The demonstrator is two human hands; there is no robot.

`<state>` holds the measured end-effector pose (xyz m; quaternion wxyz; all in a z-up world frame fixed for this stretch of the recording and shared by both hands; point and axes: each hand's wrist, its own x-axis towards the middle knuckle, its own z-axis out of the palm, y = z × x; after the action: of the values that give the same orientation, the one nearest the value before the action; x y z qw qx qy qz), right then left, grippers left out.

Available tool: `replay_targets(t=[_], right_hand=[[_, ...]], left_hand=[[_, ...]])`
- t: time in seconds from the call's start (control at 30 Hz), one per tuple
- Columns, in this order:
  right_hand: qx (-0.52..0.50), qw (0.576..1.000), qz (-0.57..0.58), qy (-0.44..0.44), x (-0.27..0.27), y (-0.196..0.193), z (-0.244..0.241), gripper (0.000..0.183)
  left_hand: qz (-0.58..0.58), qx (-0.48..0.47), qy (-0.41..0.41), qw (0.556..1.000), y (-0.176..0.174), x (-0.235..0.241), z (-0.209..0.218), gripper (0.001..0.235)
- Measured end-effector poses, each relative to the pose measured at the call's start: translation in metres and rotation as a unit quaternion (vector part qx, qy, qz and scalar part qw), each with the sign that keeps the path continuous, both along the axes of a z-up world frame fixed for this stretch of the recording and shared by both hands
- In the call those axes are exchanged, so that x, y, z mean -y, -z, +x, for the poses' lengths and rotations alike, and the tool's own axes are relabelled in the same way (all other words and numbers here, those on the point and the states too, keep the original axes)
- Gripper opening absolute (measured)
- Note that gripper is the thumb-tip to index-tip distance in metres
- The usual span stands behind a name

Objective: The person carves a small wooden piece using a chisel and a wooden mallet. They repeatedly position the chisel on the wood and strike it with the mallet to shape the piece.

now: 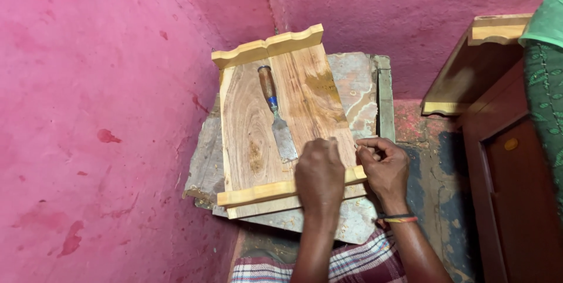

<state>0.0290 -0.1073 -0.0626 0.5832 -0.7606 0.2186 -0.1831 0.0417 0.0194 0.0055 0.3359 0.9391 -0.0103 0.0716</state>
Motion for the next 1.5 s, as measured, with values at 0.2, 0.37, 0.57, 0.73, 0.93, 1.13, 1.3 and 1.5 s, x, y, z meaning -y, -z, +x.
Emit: replay_targets(t=[0.2,0.37,0.57,0.73,0.93,1.13,1.3,1.5], right_hand=[[0.024,1.0,-0.01,-0.002,0.0,0.005,0.0,0.019],[0.021,1.0,-0.003,-0.008,-0.001,0.004,0.0,0.018],[0.029,0.999,0.008,-0.016,-0.001,0.005,-0.002,0.017],[0.023,0.999,0.004,-0.025,0.002,0.007,0.001,0.017],[0.031,0.999,0.019,-0.038,0.001,0.01,0.0,0.015],[0.033,0.997,0.046,-0.052,0.001,0.011,0.001,0.015],[0.03,0.994,0.087,-0.056,0.001,0.012,0.0,0.014],[0.035,0.996,0.059,-0.062,-0.001,0.006,-0.002,0.013]], left_hand=[[-0.056,-0.05,-0.177,0.981,0.001,-0.076,0.029,0.018],[-0.043,-0.042,-0.221,0.973,0.01,-0.112,0.04,0.025],[-0.051,-0.044,-0.206,0.976,0.02,-0.106,0.036,0.025],[-0.074,-0.086,-0.21,0.971,0.01,-0.106,0.035,0.026],[-0.078,-0.073,-0.189,0.976,0.01,-0.106,0.034,0.024],[-0.052,-0.04,-0.173,0.983,0.01,-0.107,0.034,0.024],[-0.071,-0.049,-0.171,0.981,0.007,-0.109,0.033,0.025],[-0.071,-0.061,-0.167,0.982,0.006,-0.112,0.033,0.023]])
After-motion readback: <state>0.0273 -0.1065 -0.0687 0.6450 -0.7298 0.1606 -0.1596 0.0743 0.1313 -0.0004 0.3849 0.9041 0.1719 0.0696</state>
